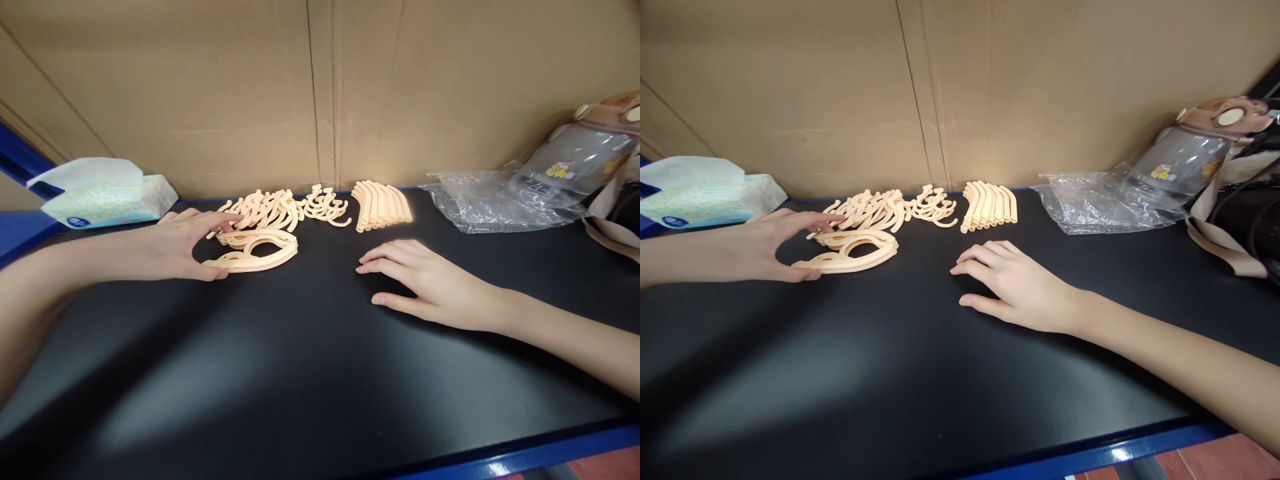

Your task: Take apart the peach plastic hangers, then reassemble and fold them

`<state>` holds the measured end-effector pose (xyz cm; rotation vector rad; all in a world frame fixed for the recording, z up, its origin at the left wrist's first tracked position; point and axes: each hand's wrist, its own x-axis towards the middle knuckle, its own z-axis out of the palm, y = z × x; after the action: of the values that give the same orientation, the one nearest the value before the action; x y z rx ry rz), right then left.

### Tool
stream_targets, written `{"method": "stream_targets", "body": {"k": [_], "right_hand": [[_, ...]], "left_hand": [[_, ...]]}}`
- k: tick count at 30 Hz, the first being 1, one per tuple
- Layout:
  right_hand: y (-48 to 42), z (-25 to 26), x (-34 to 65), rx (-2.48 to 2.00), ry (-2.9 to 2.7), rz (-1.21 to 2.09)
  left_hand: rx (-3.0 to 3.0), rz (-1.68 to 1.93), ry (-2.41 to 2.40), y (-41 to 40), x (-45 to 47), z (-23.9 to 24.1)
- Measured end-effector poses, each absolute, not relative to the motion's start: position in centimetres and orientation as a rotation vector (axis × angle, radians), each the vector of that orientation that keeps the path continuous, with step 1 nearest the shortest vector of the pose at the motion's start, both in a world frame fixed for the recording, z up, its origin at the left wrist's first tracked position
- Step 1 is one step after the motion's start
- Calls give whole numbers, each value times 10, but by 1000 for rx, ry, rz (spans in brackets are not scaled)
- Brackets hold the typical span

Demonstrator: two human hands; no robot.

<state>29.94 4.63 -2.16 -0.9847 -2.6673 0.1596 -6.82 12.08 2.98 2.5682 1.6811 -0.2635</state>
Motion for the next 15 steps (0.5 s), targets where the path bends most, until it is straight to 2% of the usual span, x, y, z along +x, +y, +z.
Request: {"method": "stream_targets", "body": {"k": [8, 12, 15], "right_hand": [[46, -21, 300, -979, -2658, 176], [46, -20, 299, -982, -2658, 180], [46, -18, 299, -990, -2661, 176]], "left_hand": [[2624, -206, 1649, 121, -72, 31], [2730, 147, 1583, 108, -46, 33], [2823, 430, 1343, 89, -14, 22]]}}
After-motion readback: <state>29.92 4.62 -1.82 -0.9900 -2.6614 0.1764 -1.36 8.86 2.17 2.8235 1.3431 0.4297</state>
